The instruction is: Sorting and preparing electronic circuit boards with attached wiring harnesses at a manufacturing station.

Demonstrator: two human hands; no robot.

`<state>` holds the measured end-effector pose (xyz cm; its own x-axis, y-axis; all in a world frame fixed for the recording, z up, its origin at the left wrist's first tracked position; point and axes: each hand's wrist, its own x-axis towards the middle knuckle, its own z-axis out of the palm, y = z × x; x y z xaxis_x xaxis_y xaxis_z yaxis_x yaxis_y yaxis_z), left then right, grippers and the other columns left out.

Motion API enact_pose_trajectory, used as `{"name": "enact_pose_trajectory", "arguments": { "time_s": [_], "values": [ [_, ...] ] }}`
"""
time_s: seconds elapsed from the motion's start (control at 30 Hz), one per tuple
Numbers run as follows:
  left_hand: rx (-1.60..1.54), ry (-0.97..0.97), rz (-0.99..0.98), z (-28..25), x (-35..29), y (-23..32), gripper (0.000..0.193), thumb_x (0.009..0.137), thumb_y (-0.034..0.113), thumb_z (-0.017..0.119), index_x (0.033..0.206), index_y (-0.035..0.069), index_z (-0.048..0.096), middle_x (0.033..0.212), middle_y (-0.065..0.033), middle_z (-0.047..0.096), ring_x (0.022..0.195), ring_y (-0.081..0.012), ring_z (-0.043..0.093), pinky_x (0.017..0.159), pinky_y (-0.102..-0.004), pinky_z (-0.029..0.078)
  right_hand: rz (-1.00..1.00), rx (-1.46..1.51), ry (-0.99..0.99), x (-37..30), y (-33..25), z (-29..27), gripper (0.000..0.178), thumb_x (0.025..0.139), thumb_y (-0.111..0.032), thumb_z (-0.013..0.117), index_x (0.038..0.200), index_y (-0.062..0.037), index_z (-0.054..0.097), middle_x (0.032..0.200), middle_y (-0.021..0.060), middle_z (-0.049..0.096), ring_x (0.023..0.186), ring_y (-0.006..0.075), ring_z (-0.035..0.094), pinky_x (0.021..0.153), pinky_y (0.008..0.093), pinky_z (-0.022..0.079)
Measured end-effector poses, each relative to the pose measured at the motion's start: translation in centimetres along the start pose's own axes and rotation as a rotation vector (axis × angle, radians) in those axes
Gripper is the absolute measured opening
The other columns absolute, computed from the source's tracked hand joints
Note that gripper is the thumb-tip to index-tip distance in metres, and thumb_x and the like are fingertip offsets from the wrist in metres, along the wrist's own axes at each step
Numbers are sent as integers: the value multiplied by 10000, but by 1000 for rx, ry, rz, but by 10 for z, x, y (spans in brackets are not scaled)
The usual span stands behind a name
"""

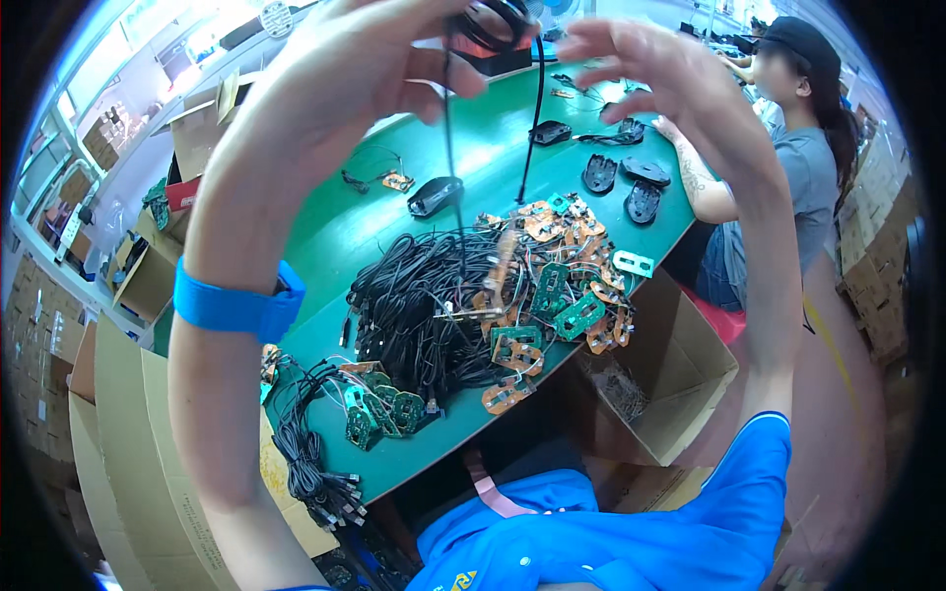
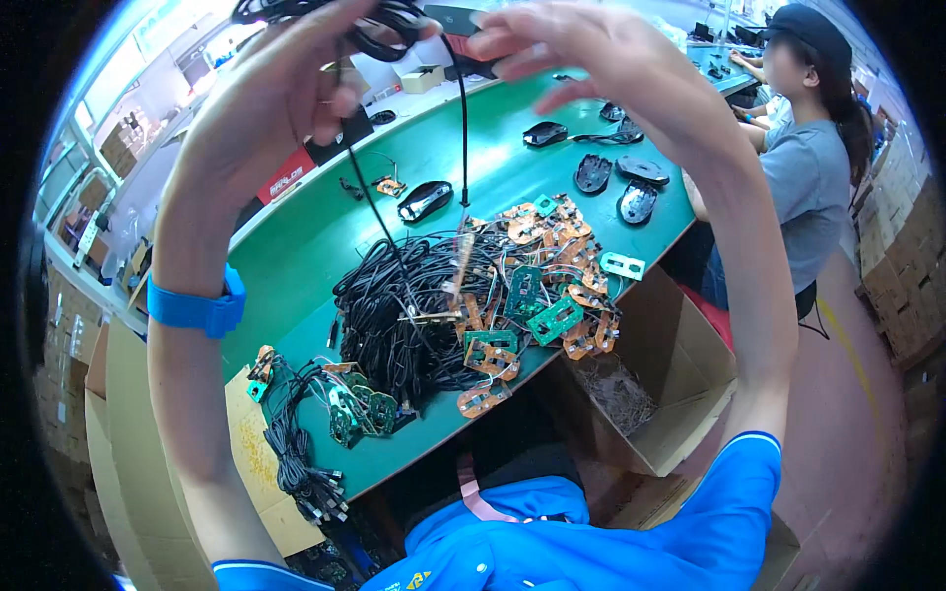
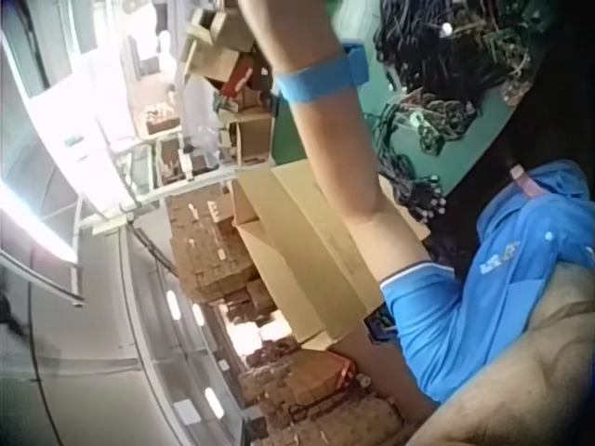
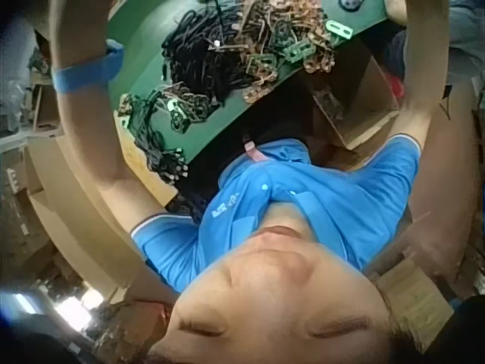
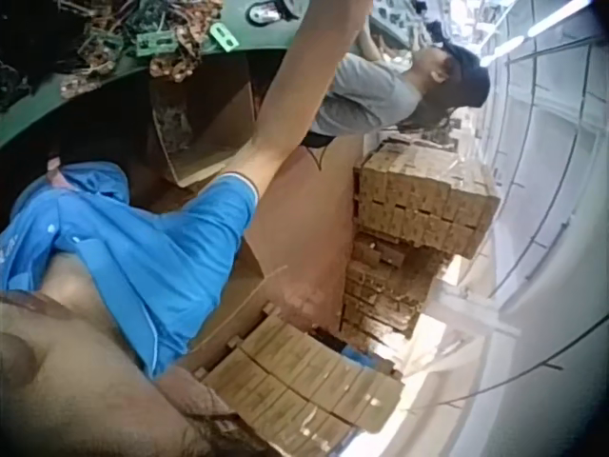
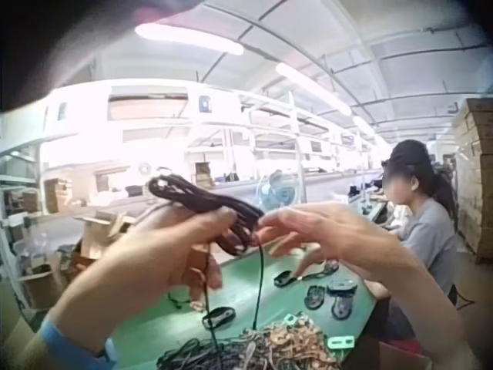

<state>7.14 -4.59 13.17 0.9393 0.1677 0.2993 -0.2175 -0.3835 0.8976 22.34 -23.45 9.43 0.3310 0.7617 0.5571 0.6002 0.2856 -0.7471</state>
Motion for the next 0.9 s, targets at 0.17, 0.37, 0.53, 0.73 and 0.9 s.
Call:
{"name": "enact_pose_trajectory", "arguments": {
  "time_s": [0.17, 0.37, 0.53, 0.73, 0.9],
  "values": [
    [157, -14, 89, 31, -5, -3, 360, 968, 234, 545, 1201, -37, 498, 994, -160, 622, 620, -138, 657, 439, -223, 509, 63, -205, -130, 20, -26, 14, 423, 934, -354, 609, 1186, -15, 634, 1049, 97, 666, 895, 158, 624, 674, 249, 513],
    [35, -86, -57, 39, -19, -13, 474, 959, 312, 573, 1315, 12, 484, 1062, -122, 592, 638, -183, 656, 431, -195, 457, 110, -282, -164, 9, -19, 4, 419, 945, -383, 593, 1129, -12, 657, 988, 67, 666, 852, 112, 604, 612, 246, 512],
    [-130, -109, -147, 47, -17, -26, 457, 961, 344, 565, 1285, 29, 501, 1072, -139, 586, 677, -203, 674, 447, -208, 482, 163, 5, 31, -1, -19, -8, 403, 952, -386, 583, 1130, -32, 652, 969, 40, 661, 821, 78, 583, 573, 219, 499],
    [-263, -100, -23, 65, -3, -20, 450, 974, 356, 533, 1291, 38, 507, 1103, -147, 596, 756, -247, 697, 494, -227, 518, -25, 271, 239, -12, -27, -54, 314, 983, -320, 546, 1112, -58, 660, 1007, 62, 685, 848, 98, 601, 627, 221, 541],
    [-379, -6, 247, 41, 30, 8, 349, 989, 272, 497, 1165, -29, 513, 1068, -215, 606, 803, -261, 697, 563, -301, 592, 68, 190, 631, -10, -45, -51, 356, 959, -342, 586, 1207, -88, 624, 1073, 13, 675, 787, 6, 536, 517, 140, 424]
  ]
}}
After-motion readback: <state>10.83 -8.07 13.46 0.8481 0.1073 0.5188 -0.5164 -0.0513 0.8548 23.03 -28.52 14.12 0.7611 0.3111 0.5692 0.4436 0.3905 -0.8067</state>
